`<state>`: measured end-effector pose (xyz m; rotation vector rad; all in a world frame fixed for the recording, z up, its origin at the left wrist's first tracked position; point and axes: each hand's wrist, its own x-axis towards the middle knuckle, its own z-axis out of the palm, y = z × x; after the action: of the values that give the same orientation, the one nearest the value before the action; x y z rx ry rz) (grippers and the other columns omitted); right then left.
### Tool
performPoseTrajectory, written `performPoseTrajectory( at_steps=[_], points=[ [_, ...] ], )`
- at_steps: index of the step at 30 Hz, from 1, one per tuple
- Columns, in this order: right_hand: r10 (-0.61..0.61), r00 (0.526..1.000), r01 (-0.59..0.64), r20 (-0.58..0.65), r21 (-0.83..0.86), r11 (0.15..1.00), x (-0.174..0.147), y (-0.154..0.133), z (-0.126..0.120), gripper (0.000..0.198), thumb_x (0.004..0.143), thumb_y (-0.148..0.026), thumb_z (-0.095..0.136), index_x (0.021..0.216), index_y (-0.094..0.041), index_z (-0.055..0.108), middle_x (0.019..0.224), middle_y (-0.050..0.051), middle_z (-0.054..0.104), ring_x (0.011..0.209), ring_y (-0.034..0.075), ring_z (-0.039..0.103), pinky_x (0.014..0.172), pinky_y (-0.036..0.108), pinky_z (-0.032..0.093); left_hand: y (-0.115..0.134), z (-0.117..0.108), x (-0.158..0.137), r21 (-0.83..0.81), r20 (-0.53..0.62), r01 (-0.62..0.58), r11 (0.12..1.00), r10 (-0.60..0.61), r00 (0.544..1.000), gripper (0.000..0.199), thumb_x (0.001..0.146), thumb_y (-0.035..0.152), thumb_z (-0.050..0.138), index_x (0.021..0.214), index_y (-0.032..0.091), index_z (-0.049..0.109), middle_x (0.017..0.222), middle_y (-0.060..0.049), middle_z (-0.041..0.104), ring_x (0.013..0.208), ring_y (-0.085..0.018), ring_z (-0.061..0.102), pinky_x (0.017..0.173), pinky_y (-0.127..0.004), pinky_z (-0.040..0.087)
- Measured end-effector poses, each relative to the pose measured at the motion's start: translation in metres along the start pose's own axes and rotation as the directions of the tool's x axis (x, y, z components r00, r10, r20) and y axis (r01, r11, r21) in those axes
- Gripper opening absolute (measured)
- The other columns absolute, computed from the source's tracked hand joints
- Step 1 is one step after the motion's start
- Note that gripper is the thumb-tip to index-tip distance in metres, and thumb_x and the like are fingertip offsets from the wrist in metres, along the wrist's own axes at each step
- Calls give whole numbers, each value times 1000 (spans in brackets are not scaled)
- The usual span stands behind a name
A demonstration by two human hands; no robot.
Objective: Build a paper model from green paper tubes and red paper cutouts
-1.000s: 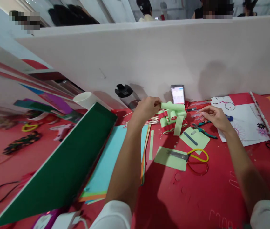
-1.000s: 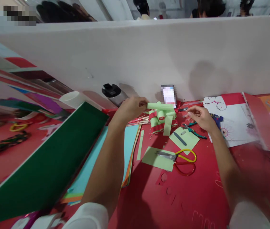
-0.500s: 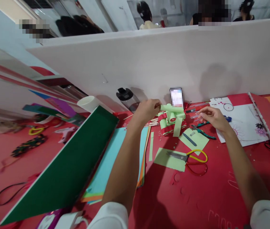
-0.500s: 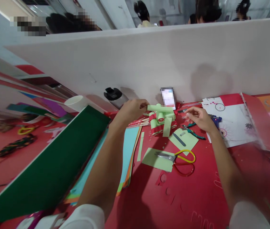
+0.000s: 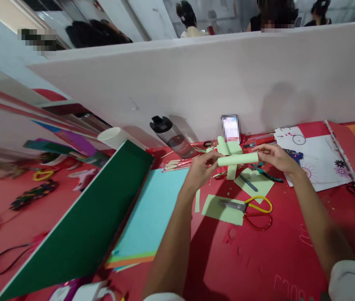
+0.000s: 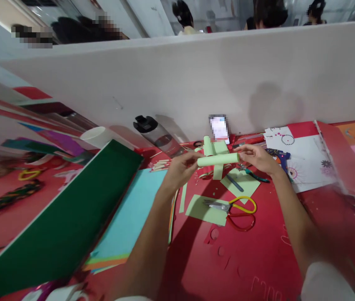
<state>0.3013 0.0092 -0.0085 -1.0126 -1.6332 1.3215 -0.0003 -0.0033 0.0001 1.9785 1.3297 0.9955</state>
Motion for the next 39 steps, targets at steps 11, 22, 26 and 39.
performPoseTrajectory(
  at_steps=[11,22,26,39],
  points=[
    [19,999,-13,41,-157,987,-3,-4,10,24,85,-22,72,105,-28,82,101,4,79,92,22,73,80,37,60,-20,11,4,-195,146,84,977,-56,988,21,86,36,67,93,17,74,83,-6,77,77,-19,70,71,-29,54],
    [50,997,-60,-50,-212,976,2,1,13,22,72,-14,67,86,-23,82,89,4,80,79,22,72,70,34,56,-14,10,2,-152,341,120,981,-62,938,13,91,29,61,91,20,70,84,-3,74,75,-18,71,66,-28,55],
    [129,992,-128,-7,-199,972,1,3,10,19,70,-17,67,83,-21,81,75,1,76,66,18,66,60,29,49,-8,1,0,37,425,-17,999,0,905,22,92,21,54,101,22,74,96,-5,79,86,-20,71,75,-30,53],
    [75,996,-5,51,-797,604,-14,-41,61,20,84,-9,67,85,-23,81,72,4,77,67,19,66,61,30,34,75,19,-27,390,275,-63,919,-50,960,24,105,36,54,107,22,73,109,-12,78,94,-30,73,73,-37,47]
  ],
)
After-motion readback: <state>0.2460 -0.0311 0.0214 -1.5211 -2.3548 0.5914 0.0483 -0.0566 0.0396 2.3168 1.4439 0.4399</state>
